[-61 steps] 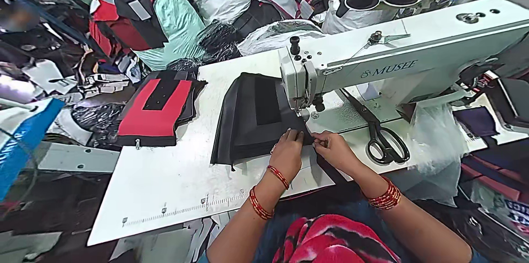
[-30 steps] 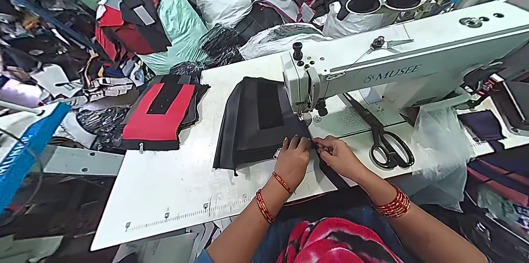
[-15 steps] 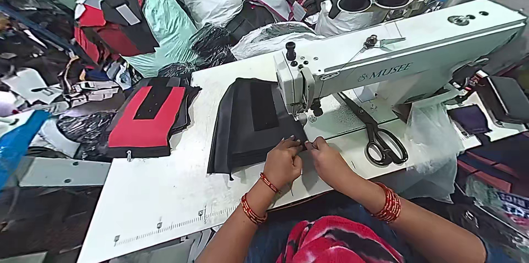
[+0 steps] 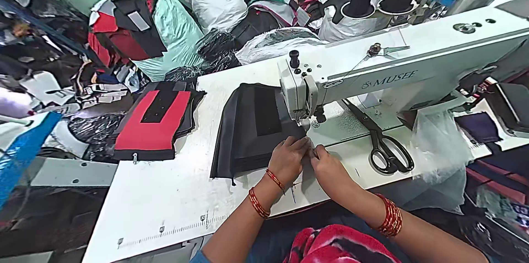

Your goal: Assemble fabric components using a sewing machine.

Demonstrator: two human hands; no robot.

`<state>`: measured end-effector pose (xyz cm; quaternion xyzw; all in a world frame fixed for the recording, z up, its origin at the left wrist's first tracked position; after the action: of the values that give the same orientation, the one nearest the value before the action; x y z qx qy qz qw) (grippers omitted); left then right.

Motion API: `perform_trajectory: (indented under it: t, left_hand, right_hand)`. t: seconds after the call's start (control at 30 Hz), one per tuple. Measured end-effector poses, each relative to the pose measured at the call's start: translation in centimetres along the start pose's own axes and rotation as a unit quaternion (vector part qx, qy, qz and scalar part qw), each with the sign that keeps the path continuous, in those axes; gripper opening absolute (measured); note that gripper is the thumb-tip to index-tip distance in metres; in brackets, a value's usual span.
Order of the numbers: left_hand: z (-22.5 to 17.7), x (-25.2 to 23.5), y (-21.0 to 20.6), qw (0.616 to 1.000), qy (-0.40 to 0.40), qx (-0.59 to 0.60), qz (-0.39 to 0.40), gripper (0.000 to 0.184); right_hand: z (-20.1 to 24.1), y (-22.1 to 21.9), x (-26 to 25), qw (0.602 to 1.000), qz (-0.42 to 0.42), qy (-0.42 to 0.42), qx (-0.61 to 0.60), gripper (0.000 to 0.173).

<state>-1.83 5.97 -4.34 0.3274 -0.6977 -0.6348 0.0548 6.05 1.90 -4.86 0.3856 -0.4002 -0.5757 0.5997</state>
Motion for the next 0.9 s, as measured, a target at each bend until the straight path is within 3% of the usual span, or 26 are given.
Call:
perform_trajectory:
  t: [0.1, 0.27, 0.4, 0.47, 0.57, 0.73, 0.9]
  left_hand:
    - [0.2, 0.8, 0.1, 0.999, -0.002, 0.016, -0.033, 0.037]
    - [0.4, 1.0, 0.0, 0.999, 0.01, 0.029, -0.022, 0.041]
    - [1.4, 0.4, -0.2, 0.997, 0.043, 0.056, 0.044, 0.045]
    - [2.2, 0.0, -0.3, 0.993, 0.064, 0.074, 0.07, 0.044]
    - [3.3, -0.8, -0.2, 0.995, 0.059, 0.063, 0.049, 0.04]
    - [5.1, -1.7, -0.7, 0.989, 0.082, 0.066, 0.102, 0.041]
    - [5.3, -1.6, -0.7, 0.99, 0.081, 0.078, 0.085, 0.041]
  right_hand:
    - [0.0, 0.0, 0.0, 1.0, -0.016, 0.004, 0.004, 0.027]
    - [0.0, -0.2, -0.5, 1.0, 0.02, -0.004, 0.017, 0.031]
    - [0.0, -0.5, -1.7, 0.996, 0.084, -0.028, 0.023, 0.037]
    - [0.0, -0.5, -2.4, 0.999, 0.049, -0.018, 0.016, 0.035]
    - [0.0, -0.4, -3.5, 1.0, 0.005, -0.002, 0.005, 0.032]
    - [0.0, -0.4, -5.4, 0.985, 0.159, -0.066, -0.003, 0.042]
    - [-0.2, -0.4, -5.5, 0.987, 0.141, -0.066, -0.029, 0.042]
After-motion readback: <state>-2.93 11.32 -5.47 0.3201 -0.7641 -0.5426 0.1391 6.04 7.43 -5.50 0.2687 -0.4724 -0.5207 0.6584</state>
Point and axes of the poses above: each hand's wrist, its own x-axis away from the middle knuckle, its own y-axis out of the back of the hand, z = x × y, the point moved 8 cm from there along -x, towards the middle knuckle, and after that the axes turned 10 degrees about -y, right-handed, at the moved point
